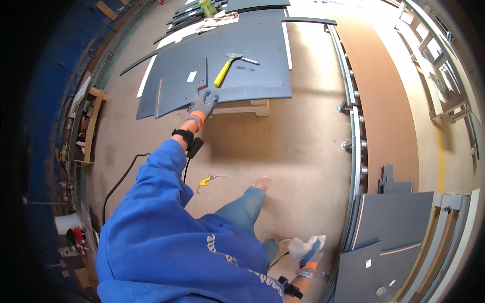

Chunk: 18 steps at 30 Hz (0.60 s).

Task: Cleaning and scraping residue from large gray furniture panels using a cloth, water, and a hand scraper.

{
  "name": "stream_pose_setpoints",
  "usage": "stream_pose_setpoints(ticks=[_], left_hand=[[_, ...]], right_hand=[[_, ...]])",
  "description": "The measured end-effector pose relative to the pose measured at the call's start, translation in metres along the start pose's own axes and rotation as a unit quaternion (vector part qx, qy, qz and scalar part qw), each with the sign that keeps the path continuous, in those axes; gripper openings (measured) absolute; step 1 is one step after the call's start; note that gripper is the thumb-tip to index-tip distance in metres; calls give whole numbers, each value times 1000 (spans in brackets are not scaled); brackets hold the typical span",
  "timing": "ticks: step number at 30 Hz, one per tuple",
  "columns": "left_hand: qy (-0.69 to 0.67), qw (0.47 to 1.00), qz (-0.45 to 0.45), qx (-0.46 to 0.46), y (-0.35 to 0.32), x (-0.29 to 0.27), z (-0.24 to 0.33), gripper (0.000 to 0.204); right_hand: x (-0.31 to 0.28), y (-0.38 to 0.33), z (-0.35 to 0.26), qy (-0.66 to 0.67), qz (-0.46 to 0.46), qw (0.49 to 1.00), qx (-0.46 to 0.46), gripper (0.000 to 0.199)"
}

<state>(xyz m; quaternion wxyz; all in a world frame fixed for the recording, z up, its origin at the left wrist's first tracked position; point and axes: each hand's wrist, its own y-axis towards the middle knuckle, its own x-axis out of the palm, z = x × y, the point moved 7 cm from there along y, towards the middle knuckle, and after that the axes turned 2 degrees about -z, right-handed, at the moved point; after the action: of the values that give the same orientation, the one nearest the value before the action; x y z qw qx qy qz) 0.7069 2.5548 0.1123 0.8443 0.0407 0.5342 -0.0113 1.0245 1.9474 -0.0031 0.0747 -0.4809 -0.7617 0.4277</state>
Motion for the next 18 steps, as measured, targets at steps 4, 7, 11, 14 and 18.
stream_pose_setpoints(ticks=[4, 7, 11, 14, 18], left_hand=[[78, 996, -38, -31, 103, 38, 9, 59], [160, 979, -89, -90, 154, 78, -24, 51], [202, 971, -94, -83, 177, 95, -23, 42], [82, 986, -105, -97, 199, 106, -50, 48], [-94, 991, -68, -68, 213, 81, -63, 39]], right_hand=[[66, -24, -26, -119, -8, 992, -29, 50], [84, -57, -63, -201, -29, 965, -166, 46], [61, -66, -27, -321, 38, 933, -155, 44], [68, -93, -44, -178, 29, 981, -64, 38], [53, -91, 0, -122, 85, 987, 63, 67]])
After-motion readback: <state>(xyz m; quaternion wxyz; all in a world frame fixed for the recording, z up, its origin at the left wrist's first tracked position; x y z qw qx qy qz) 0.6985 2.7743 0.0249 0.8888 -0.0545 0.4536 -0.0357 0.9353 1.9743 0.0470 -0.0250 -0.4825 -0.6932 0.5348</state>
